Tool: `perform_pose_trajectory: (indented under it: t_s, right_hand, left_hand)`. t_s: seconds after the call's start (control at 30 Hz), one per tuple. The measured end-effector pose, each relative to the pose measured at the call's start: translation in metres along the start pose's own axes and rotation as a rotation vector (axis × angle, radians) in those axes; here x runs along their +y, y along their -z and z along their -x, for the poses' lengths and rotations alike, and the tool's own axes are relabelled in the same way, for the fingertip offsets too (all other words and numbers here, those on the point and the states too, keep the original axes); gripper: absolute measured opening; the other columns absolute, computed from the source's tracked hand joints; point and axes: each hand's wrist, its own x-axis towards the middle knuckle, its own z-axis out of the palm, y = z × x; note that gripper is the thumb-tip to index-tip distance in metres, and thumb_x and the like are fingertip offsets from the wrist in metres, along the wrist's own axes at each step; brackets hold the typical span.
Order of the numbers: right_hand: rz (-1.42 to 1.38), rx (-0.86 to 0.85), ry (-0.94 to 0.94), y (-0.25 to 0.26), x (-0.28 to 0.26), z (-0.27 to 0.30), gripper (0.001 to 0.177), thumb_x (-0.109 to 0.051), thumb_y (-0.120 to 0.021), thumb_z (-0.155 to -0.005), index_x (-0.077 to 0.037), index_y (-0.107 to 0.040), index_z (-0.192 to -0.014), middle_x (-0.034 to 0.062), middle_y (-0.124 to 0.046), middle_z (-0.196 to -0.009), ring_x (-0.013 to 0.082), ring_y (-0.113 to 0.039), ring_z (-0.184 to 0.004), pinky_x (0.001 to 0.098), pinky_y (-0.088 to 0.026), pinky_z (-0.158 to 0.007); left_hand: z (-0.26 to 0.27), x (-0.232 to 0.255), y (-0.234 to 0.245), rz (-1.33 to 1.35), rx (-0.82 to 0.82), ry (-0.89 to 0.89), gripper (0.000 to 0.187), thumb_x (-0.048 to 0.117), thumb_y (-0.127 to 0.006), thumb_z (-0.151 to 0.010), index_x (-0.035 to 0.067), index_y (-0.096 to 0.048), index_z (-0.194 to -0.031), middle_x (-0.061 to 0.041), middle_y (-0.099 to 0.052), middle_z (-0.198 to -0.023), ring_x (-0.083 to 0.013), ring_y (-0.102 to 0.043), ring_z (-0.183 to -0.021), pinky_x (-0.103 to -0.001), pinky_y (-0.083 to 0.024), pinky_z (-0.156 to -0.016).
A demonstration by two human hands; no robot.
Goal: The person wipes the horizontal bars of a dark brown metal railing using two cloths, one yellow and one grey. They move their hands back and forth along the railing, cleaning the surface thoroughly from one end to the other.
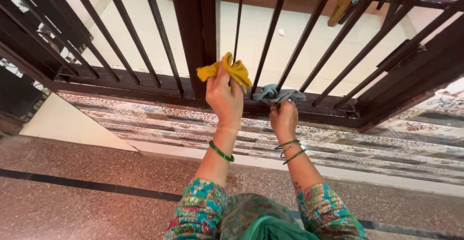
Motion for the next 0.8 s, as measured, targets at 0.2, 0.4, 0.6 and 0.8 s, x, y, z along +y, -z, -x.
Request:
perform_pose_trajectory:
  t_s: [0.2, 0.4, 0.6, 0.8]
  right_hand:
    - [-0.206, -0.142, -0.079, 0.01, 0.016, 0.016, 0.012, 0.0, -0.063, -0.084, 0.005, -0.066, -0.094, 0.0282, -0.067, -0.085, 0.0458, -0.067, -0.081, 0.0502, -0.054, -0.071]
    - [-0.076, 0.034, 0.122, 0.019, 0.006, 0.033, 0.015, -0.003, -0.073, -0.078, 0.004, -0.07, -0.091, 0.0242, -0.068, -0.083, 0.0444, -0.065, -0.079, 0.0512, -0.051, -0.073]
    - [-0.21, 0.084, 0.248, 0.026, -0.035, 0.009, 0.012, -0.002, -0.067, -0.086, 0.004, -0.07, -0.096, 0.022, -0.07, -0.1, 0.0388, -0.066, -0.096, 0.0459, -0.055, -0.08]
    - [-0.019, 0.003, 0.402, 0.007, -0.062, -0.011, 0.004, 0.001, -0.064, -0.081, 0.005, -0.062, -0.082, 0.0312, -0.063, -0.111, 0.0483, -0.062, -0.11, 0.053, -0.053, -0.091]
  left_hand:
    - [0.008, -0.025, -0.021, -0.193, -0.178, 0.132, 0.018, 0.007, -0.072, -0.084, 0.004, -0.076, -0.102, -0.02, -0.071, -0.083, -0.0379, -0.068, -0.081, -0.049, -0.056, -0.07]
    - [0.025, -0.051, -0.03, -0.191, -0.206, 0.1, 0.017, 0.005, -0.071, -0.082, 0.003, -0.076, -0.099, -0.02, -0.07, -0.079, -0.0376, -0.069, -0.078, -0.049, -0.057, -0.07]
    - [0.048, -0.079, -0.032, -0.165, -0.405, 0.217, 0.01, 0.008, -0.069, -0.085, 0.003, -0.073, -0.093, -0.019, -0.072, -0.086, -0.0329, -0.074, -0.075, -0.042, -0.062, -0.067]
    - [0.059, -0.08, -0.01, -0.246, -0.443, 0.155, 0.008, 0.011, -0.073, -0.084, 0.003, -0.072, -0.083, -0.024, -0.07, -0.077, -0.0419, -0.07, -0.073, -0.051, -0.058, -0.07]
